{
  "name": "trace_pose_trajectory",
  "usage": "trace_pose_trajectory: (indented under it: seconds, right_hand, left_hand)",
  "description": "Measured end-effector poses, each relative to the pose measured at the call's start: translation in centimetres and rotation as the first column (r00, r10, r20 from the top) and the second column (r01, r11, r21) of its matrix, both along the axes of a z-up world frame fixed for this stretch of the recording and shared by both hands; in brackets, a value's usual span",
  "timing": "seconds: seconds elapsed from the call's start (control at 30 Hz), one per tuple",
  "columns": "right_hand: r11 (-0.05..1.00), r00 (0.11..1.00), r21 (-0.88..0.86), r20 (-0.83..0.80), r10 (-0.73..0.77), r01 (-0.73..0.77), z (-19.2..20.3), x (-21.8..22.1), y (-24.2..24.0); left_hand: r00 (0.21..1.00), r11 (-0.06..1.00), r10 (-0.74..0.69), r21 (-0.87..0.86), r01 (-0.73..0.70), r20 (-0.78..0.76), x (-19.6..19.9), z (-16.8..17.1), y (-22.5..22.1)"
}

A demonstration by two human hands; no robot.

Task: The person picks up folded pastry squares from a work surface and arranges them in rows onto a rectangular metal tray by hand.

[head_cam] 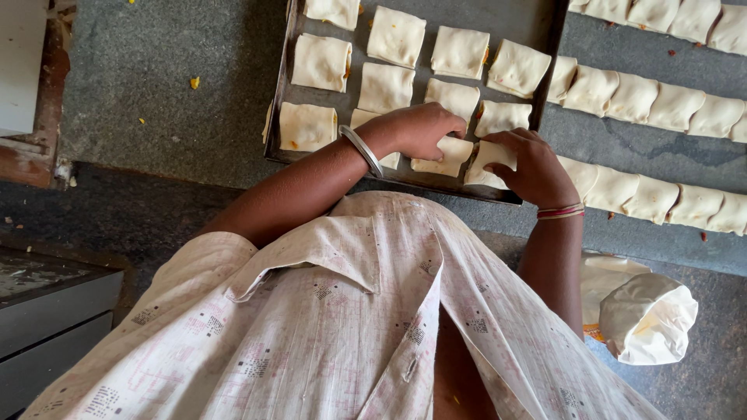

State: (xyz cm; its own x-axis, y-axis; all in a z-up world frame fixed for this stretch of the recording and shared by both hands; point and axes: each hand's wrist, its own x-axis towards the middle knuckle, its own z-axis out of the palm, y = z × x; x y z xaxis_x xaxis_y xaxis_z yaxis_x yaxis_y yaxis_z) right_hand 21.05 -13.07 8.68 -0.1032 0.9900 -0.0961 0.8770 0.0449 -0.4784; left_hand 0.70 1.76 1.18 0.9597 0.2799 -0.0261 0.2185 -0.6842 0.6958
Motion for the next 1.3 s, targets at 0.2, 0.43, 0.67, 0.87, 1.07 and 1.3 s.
trace_pose_trajectory:
  seconds: [0.2, 0.43, 0.67, 0.87, 1.07, 1.3]
  right_hand:
    - [1.0, 1.0, -0.027, 0.0, 0.016, -0.016, -0.2, 0.3, 0.2]
    - [0.997, 0.997, 0.074, -0.074, 0.031, -0.026, 0.3, -0.1, -0.3]
    - [0.965, 0.981, 0.221, -0.161, -0.105, 0.14, 1.1, 1.1, -0.1]
    - [0.954, 0.967, 0.269, -0.248, -0.063, 0.131, 0.8, -0.2, 1.9]
    - [0.954, 0.934, 0.284, -0.357, 0.008, 0.1, 0.6, -7.4, 5.0]
    - [0.95, 0.925, 0.312, -0.368, 0.092, 0.03, 0.9, -13.3, 8.1]
  left_hand:
    - [1.0, 1.0, 0.001, -0.006, -0.001, -0.028, -0.4, 1.0, -0.5]
    - [0.995, 0.994, 0.096, 0.057, -0.095, -0.011, -1.8, 3.8, -2.6]
    - [0.955, 0.99, 0.141, -0.06, -0.13, 0.26, -7.3, 4.5, -1.8]
    - [0.834, 0.865, 0.469, -0.342, -0.367, 0.292, -12.3, 4.9, -2.6]
    - [0.662, 0.752, 0.656, -0.378, -0.539, 0.361, -14.3, 3.2, -2.9]
    - [0.663, 0.77, 0.638, -0.356, -0.53, 0.392, -17.5, 2.3, -2.9]
